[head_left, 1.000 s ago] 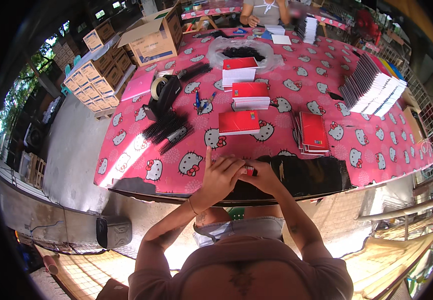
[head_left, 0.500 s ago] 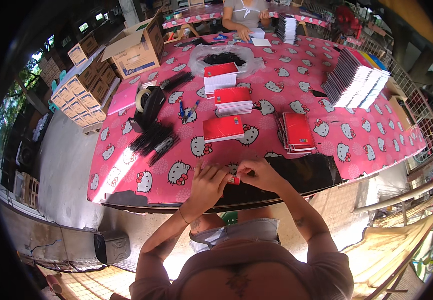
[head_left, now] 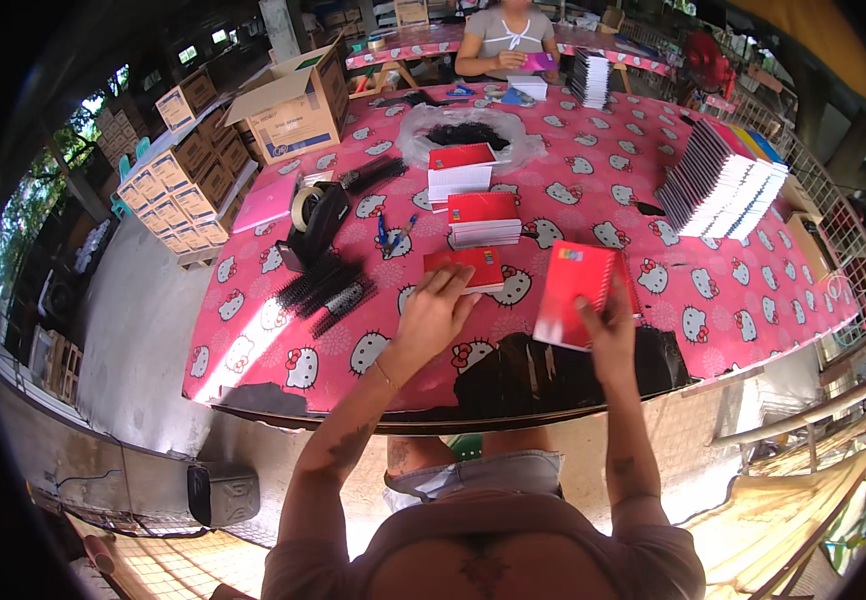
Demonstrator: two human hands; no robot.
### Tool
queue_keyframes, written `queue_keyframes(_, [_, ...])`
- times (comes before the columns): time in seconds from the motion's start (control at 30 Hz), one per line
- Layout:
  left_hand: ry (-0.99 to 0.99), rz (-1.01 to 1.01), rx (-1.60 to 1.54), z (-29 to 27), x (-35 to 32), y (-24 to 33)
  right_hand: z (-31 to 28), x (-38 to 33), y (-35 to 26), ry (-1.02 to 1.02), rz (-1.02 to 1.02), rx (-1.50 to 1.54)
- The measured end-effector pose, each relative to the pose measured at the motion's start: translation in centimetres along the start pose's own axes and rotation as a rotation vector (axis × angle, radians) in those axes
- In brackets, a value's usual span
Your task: The person assembles notebooks by hand by sliding spiral bindings onto the edges of red paper stacks and then stacking the completed notebooks on a table.
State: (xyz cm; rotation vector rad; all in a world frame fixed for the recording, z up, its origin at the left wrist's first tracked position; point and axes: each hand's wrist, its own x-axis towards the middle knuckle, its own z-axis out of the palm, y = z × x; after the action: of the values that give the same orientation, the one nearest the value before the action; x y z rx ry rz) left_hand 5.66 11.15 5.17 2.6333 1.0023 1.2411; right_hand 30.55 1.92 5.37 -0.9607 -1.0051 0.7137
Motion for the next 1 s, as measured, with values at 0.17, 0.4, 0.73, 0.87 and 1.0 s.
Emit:
queue_keyframes(0.17, [-0.108, 0.22, 0.3, 4.1, -2.5, -6.7, -9.2, 6.8, 1.3, -0.068, 0.09, -1.509])
queue_keyframes(0.4, [-0.022, 0.129, 0.061, -0.9, -2.9, 0.4, 1.3, 1.0, 1.0, -0.424, -0.332, -0.611])
queue_keyframes(0.73, [-0.039, -0.268, 0.599, -4.3, -10.5, -14.9, 6.3, -5.9, 7.1, -0.326, 0.097, -0.193])
queue_keyframes(0.87, [-0.009, -0.281, 0.545, -4.2, -9.4, -14.1, 6.1, -5.9, 8.1, -0.399, 0.254, -0.042])
queue_keyframes(1.0, [0.189, -0.175, 0.419, -5.1, -7.8, -9.0, 5.4, -5.4, 9.0, -0.501, 0.278, -0.106])
